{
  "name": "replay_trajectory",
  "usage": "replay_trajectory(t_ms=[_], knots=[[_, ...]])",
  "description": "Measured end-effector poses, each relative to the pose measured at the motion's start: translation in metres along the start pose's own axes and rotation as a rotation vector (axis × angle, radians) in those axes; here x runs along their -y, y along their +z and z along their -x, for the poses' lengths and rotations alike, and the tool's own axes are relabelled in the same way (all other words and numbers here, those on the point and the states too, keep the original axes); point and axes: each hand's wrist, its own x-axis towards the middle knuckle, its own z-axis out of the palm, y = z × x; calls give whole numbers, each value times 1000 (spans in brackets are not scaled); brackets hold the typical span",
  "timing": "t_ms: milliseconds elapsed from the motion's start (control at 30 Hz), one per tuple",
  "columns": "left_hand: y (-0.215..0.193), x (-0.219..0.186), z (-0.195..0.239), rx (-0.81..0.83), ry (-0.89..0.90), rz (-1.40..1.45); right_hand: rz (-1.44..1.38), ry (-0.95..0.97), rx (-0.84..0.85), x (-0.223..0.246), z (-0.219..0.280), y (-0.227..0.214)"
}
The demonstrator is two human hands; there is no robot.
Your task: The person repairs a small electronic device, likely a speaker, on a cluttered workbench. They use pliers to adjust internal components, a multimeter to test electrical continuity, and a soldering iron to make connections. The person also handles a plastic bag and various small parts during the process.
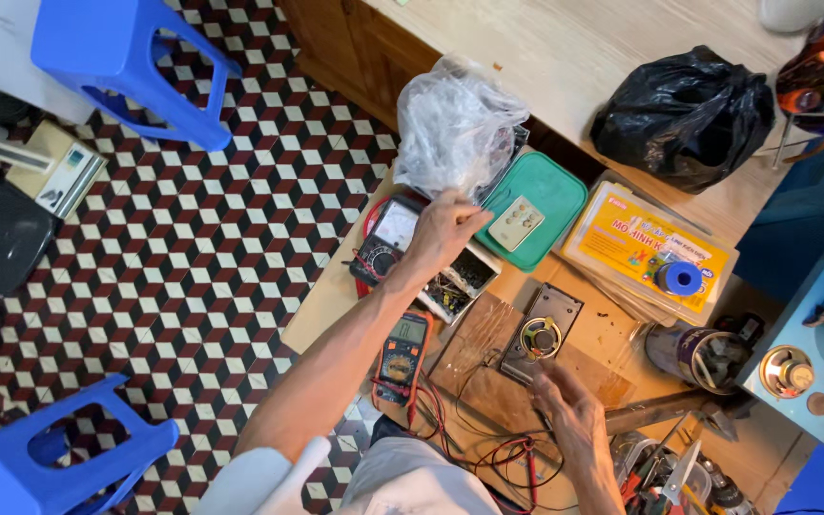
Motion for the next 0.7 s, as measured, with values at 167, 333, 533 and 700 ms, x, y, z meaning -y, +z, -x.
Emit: replay_trajectory(t_ms=[167,333,533,700], knots=[[45,13,-92,-56,-237,118,-37,149,-39,-64,6,-21],[58,22,-138,-99,-285,-103,-21,256,-88,-131,10,-26],[63,28,-121,-13,-104,-408,166,218,-107,-154,22,-5],[67,46,-97,52,-219,-507,225,121,-91,-95,26,14]])
